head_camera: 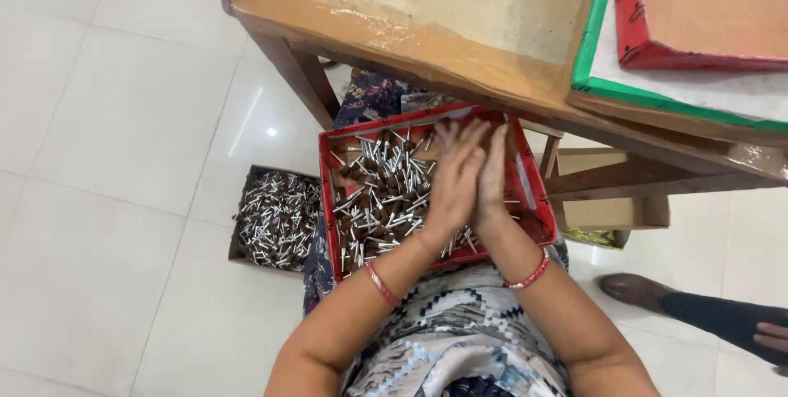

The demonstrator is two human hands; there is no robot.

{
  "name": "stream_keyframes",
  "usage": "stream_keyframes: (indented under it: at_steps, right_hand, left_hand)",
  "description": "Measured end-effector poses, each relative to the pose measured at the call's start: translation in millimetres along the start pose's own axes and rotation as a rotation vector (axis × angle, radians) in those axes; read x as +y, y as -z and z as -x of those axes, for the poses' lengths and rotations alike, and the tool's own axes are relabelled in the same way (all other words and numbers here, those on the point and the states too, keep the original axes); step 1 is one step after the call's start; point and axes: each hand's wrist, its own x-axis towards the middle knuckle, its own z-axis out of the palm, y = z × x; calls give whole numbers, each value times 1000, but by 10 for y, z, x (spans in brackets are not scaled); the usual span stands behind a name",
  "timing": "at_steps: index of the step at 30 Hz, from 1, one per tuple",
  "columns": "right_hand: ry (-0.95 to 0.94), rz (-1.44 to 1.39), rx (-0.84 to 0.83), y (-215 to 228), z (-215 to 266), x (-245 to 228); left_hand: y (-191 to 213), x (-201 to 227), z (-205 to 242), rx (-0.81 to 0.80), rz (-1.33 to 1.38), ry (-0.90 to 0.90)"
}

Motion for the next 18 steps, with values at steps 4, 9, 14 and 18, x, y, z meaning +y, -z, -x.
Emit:
stream_keyframes:
  at_steps: [4, 9, 14, 18]
  right_hand:
    - [45, 128, 192, -165, 124, -13]
    - [135, -34, -87, 833, -288, 293]
    - [30, 87, 291, -216, 224, 30]
    - [197, 32, 43, 708, -240, 290]
  left_hand:
    - [-34, -246, -77, -62, 43, -16]
    - [-75, -127, 49, -88, 52, 16]
    - [-37, -224, -41, -44, -89, 18]
    - [-5, -118, 15, -90, 33, -7]
